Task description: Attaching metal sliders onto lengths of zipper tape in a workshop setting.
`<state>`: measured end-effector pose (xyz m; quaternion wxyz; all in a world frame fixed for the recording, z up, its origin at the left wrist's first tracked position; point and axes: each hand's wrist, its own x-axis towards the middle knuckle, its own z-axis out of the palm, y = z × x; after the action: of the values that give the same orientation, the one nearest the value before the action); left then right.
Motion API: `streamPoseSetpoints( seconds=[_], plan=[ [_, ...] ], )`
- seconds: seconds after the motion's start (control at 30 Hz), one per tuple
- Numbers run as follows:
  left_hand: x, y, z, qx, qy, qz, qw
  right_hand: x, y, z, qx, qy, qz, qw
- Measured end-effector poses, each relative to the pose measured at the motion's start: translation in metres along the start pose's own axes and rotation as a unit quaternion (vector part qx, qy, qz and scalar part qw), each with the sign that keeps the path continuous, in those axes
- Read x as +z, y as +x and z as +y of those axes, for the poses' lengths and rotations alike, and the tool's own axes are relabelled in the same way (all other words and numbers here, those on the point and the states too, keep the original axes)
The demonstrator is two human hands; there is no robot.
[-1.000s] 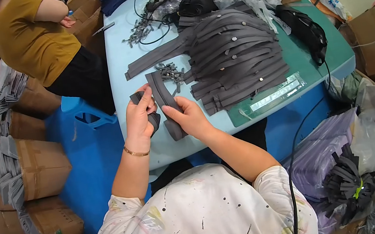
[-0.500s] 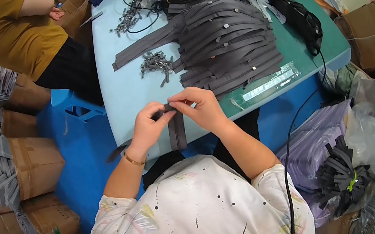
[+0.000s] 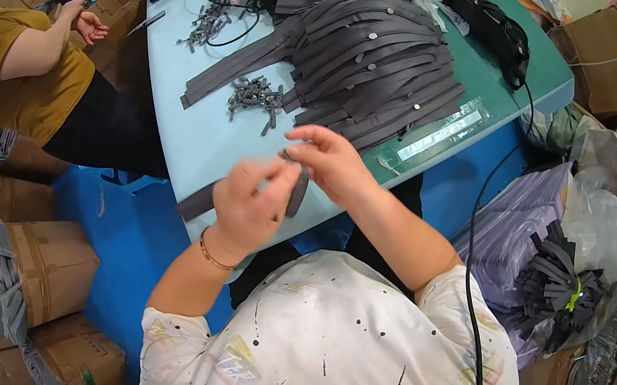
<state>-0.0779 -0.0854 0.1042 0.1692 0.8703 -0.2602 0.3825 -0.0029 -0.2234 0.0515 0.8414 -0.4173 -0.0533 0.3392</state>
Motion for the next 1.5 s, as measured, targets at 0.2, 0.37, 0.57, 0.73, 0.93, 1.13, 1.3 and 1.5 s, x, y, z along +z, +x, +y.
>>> streamPoseSetpoints(
  seconds=[0.2, 0.37, 0.57, 0.73, 0.93, 1.13, 1.3, 1.5],
  plan=[
    [-0.003, 0.067, -0.024, -0.373, -0.465, 0.108, 0.795, -0.041, 0.11, -0.005, -0.291, -0.539, -0.024, 0.79],
    [0.034, 0.014, -0.075, -0.516, -0.47, 0.077, 0.712, -0.034, 0.115, 0.009, -0.302, -0.743, -0.014, 0.598],
    [0.058, -0.029, -0.088, -0.584, -0.465, 0.054, 0.663, -0.022, 0.112, 0.001, -0.289, -0.777, 0.021, 0.558],
    [0.065, -0.033, -0.091, -0.547, -0.488, 0.034, 0.68, -0.026, 0.111, -0.018, -0.15, -0.365, -0.032, 0.918],
    [0.056, -0.032, -0.086, -0.543, -0.494, 0.034, 0.678, -0.011, 0.096, -0.021, -0.079, -0.333, -0.077, 0.936],
    [0.049, -0.03, -0.082, -0.561, -0.496, 0.02, 0.663, 0.004, 0.079, -0.03, -0.04, -0.397, -0.037, 0.916],
    [0.045, -0.024, -0.081, -0.584, -0.492, 0.002, 0.646, -0.009, 0.085, -0.022, -0.086, -0.405, -0.041, 0.909],
    [0.051, -0.031, -0.083, -0.572, -0.491, 0.008, 0.657, -0.009, 0.083, -0.022, -0.101, -0.452, -0.039, 0.886]
  ],
)
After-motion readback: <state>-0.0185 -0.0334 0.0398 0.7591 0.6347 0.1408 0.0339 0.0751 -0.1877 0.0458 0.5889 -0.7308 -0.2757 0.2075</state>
